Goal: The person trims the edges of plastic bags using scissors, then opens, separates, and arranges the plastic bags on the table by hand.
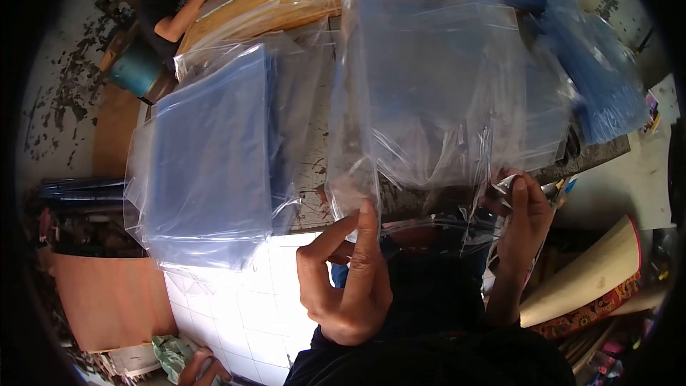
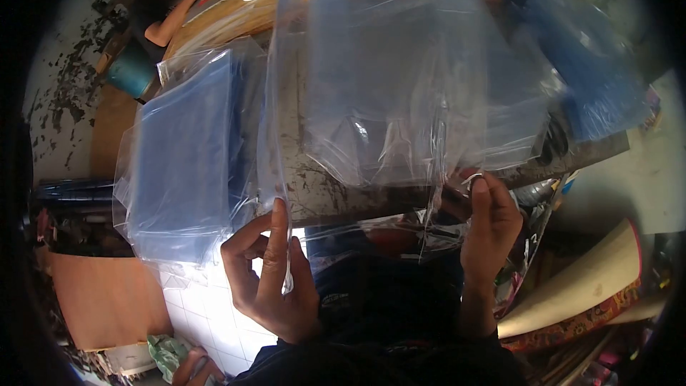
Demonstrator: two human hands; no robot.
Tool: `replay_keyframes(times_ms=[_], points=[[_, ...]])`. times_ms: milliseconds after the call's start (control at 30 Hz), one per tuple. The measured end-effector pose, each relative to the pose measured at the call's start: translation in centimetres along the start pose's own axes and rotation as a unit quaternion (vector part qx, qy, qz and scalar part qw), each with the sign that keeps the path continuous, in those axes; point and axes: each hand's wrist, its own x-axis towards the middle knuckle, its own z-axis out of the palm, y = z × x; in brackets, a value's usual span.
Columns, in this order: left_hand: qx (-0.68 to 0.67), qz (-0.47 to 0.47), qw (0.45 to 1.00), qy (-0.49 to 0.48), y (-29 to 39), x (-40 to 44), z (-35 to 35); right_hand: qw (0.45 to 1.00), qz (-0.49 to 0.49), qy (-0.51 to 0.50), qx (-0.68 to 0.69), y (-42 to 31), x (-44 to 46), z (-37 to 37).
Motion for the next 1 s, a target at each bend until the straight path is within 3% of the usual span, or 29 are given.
replay_keyframes(times_ms=[367, 467, 533, 600, 667, 733, 800, 833, 933, 1000], points=[[-0.002, 0.015, 1.0, 0.022, -0.5, -0.2, 0.7, 1.0, -0.012, 0.0, -0.02, 0.3, 0.1, -0.1], [-0.042, -0.009, 0.998, 0.052, -1.1, -0.4, 0.8, 1.0, -0.018, -0.002, -0.024, 0.0, 0.0, 0.1], [-0.209, -0.071, 0.968, 0.119, -2.7, -0.5, 0.3, 1.0, -0.021, 0.009, -0.021, -0.7, -0.3, 0.7], [-0.365, -0.13, 0.903, 0.187, -4.7, -0.2, -1.3, 0.998, -0.045, -0.047, -0.012, -1.9, -0.5, 1.8], [-0.369, -0.206, 0.857, 0.293, -7.1, 0.7, -3.4, 0.985, -0.088, -0.144, -0.013, -3.3, 0.0, 3.1], [-0.359, -0.264, 0.816, 0.369, -9.1, 2.3, -7.6, 0.942, -0.139, -0.286, -0.108, -4.4, 0.4, 4.9], [-0.326, -0.13, 0.849, 0.396, -14.3, 2.6, -12.9, 0.887, -0.243, -0.357, -0.165, -5.5, -0.3, 7.6], [-0.295, -0.07, 0.858, 0.414, -14.8, 3.4, -14.8, 0.879, -0.25, -0.383, -0.136, -5.4, -0.9, 8.7], [-0.146, 0.004, 0.884, 0.444, -8.1, 7.2, -15.0, 0.861, -0.286, -0.417, -0.064, -4.6, -2.7, 9.9], [-0.065, 0.033, 0.905, 0.42, -3.1, 9.5, -13.9, 0.843, -0.26, -0.471, -0.016, -4.3, -3.2, 9.5]])
